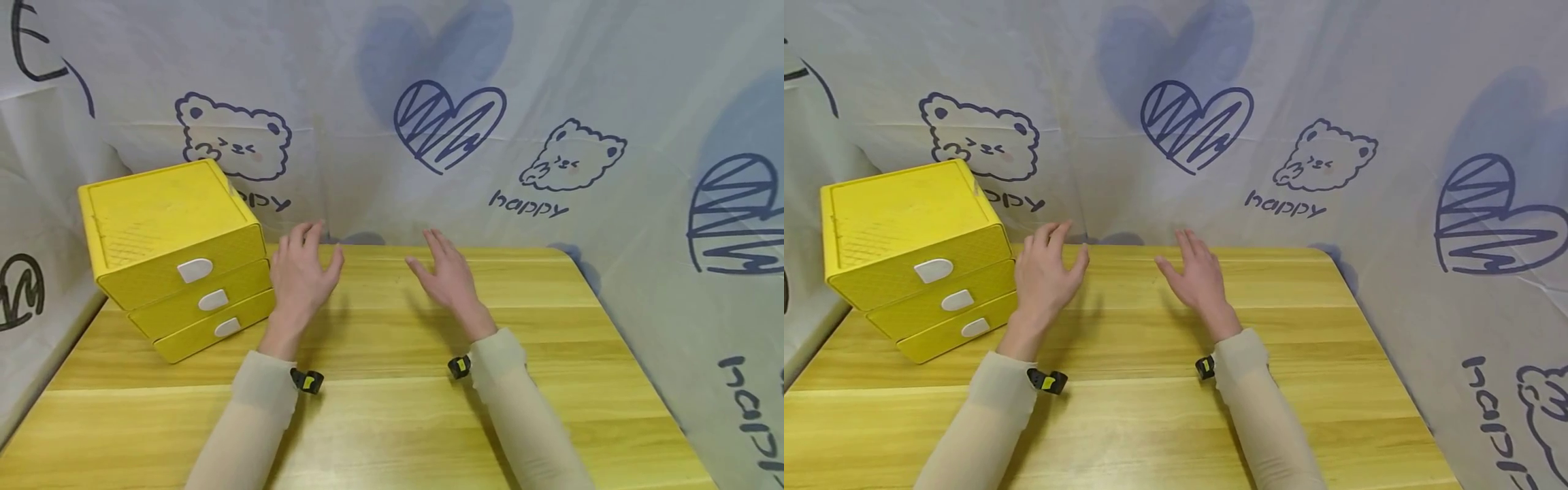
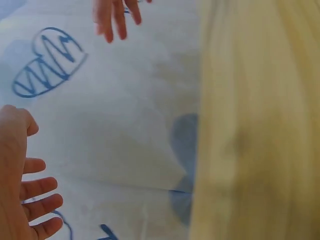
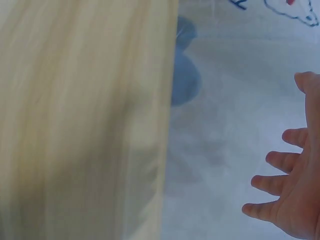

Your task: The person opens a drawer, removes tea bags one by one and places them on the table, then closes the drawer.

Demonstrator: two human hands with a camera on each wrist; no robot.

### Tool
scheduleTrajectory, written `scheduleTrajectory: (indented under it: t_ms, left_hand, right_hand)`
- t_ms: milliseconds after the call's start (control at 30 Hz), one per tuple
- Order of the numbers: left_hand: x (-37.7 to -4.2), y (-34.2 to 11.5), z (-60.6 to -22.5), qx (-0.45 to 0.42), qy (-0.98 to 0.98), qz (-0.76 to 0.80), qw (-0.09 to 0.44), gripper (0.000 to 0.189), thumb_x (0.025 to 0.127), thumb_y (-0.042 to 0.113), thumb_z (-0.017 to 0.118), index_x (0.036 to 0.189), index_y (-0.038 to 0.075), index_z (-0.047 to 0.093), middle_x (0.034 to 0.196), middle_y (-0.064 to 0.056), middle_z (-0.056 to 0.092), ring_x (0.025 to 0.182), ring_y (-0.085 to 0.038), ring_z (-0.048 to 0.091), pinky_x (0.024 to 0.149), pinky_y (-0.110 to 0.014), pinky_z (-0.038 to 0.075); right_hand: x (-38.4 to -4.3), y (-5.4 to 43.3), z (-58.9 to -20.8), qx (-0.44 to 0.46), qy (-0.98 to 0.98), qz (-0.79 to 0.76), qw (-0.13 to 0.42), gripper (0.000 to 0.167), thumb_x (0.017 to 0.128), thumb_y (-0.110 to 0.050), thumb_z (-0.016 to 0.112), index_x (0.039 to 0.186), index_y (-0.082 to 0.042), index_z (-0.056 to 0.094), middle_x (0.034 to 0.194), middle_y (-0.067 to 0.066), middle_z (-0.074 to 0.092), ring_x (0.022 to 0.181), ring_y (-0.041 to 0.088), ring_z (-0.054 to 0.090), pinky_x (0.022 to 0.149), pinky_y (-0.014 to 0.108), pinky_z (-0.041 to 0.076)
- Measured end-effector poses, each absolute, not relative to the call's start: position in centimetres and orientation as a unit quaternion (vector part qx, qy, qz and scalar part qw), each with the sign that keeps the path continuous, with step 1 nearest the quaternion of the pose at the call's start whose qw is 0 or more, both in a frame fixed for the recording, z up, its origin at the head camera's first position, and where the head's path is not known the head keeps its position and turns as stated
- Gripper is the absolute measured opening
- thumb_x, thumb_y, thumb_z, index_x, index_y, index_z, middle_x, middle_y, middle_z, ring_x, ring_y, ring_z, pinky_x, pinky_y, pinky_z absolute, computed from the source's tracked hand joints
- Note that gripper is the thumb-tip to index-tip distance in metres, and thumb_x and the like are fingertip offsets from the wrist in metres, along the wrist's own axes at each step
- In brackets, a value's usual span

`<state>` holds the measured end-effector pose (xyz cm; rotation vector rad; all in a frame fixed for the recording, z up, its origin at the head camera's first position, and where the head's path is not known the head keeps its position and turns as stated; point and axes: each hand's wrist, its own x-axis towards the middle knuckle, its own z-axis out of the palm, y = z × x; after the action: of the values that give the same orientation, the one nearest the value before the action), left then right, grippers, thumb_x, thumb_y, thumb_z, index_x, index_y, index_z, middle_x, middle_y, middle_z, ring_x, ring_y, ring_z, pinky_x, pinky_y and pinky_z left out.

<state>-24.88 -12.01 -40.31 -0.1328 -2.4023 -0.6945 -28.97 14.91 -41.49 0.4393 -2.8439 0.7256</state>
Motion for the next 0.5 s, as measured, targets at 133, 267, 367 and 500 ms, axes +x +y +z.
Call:
scheduleTrajectory:
  t_ms: [133, 267, 367, 500]
  left_hand:
    - [-23.8, -12.0, -38.9, -0.056, -0.874, -0.28, 0.393, 0.044, 0.101, 0.033, 0.06, 0.134, 0.004, 0.065, 0.129, -0.02, 0.062, 0.107, -0.043, 0.057, 0.088, -0.056, 0.049]
    - [-22.6, -12.4, -37.4, -0.053, -0.841, -0.295, 0.451, 0.037, 0.101, 0.027, 0.059, 0.128, 0.003, 0.068, 0.121, -0.02, 0.063, 0.102, -0.043, 0.056, 0.084, -0.053, 0.048]
    - [-21.8, -13.0, -36.4, -0.041, -0.814, -0.307, 0.491, 0.034, 0.1, 0.024, 0.059, 0.124, 0.003, 0.07, 0.117, -0.021, 0.063, 0.1, -0.043, 0.055, 0.084, -0.052, 0.047]
    - [-20.9, -13.9, -35.2, -0.016, -0.775, -0.327, 0.541, 0.035, 0.099, 0.024, 0.056, 0.122, 0.002, 0.072, 0.113, -0.022, 0.064, 0.099, -0.044, 0.055, 0.085, -0.053, 0.044]
  right_hand:
    - [-28.4, 13.7, -40.6, 0.168, -0.94, 0.276, 0.111, 0.073, 0.107, -0.055, 0.046, 0.164, -0.012, 0.032, 0.169, 0.013, 0.029, 0.154, 0.035, 0.029, 0.125, 0.054, 0.023]
    - [-27.8, 12.2, -39.5, 0.201, -0.92, 0.311, 0.128, 0.068, 0.108, -0.051, 0.047, 0.161, -0.01, 0.037, 0.165, 0.015, 0.037, 0.152, 0.034, 0.033, 0.124, 0.053, 0.027]
    - [-27.4, 10.8, -38.7, 0.22, -0.906, 0.338, 0.131, 0.065, 0.108, -0.049, 0.048, 0.159, -0.01, 0.04, 0.163, 0.015, 0.04, 0.151, 0.033, 0.036, 0.123, 0.052, 0.029]
    - [-26.8, 8.8, -37.6, 0.244, -0.889, 0.366, 0.126, 0.063, 0.107, -0.047, 0.049, 0.159, -0.012, 0.041, 0.163, 0.012, 0.041, 0.151, 0.03, 0.036, 0.123, 0.05, 0.03]
